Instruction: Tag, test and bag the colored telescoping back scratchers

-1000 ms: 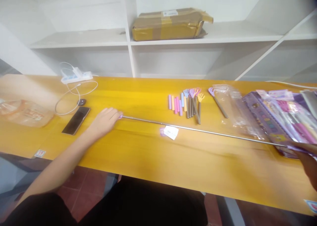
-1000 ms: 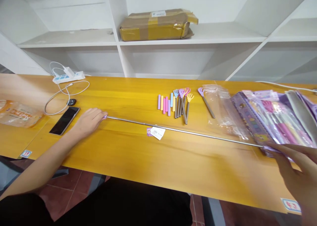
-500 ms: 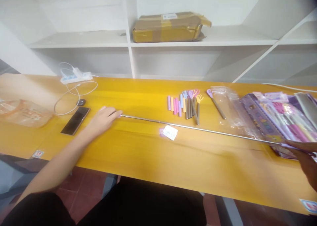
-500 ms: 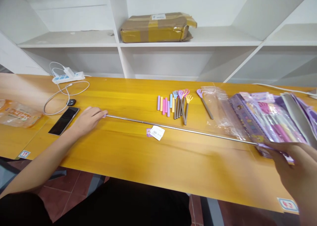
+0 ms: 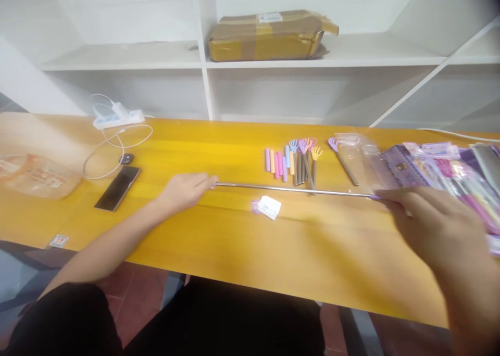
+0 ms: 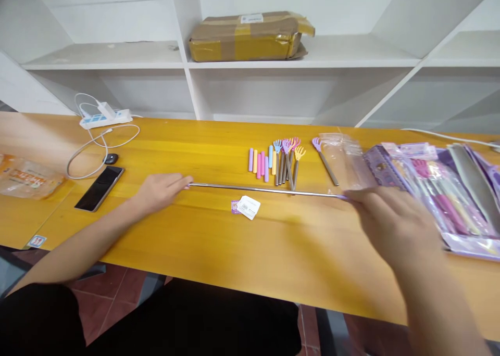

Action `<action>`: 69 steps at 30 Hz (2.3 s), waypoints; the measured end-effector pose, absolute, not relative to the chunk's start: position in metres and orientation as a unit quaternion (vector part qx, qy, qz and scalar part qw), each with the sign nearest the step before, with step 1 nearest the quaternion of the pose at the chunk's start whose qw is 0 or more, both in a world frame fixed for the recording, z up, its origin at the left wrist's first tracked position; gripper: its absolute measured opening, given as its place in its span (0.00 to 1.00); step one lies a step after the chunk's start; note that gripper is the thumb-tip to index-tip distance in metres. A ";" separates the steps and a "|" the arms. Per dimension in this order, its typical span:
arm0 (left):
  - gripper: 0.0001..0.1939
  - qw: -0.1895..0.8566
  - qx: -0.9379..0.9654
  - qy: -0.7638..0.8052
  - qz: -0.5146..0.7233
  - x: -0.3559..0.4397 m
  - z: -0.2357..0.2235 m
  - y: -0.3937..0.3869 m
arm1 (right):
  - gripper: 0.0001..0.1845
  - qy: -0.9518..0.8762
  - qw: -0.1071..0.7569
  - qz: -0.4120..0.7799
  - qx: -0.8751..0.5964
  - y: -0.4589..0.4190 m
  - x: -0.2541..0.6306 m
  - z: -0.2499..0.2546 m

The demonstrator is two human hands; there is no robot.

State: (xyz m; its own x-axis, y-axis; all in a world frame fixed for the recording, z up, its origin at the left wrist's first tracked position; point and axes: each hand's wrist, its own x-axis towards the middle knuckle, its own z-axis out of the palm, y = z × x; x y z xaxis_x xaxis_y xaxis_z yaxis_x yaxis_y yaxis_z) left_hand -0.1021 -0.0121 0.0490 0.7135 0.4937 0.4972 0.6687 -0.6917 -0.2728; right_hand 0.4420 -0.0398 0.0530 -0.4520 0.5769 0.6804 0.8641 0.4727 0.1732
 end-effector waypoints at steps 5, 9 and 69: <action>0.13 0.169 -0.904 -0.348 -0.183 -0.032 0.014 -0.023 | 0.11 -0.874 0.298 -0.195 -0.330 -0.027 0.314 0.047; 0.12 0.139 -0.914 -0.348 -0.155 -0.027 -0.008 -0.029 | 0.08 -0.902 0.276 -0.139 -0.303 -0.032 0.273 0.015; 0.17 0.026 -0.928 -0.349 -0.128 -0.033 -0.016 -0.020 | 0.08 -0.890 0.327 0.061 -0.312 -0.017 0.285 0.001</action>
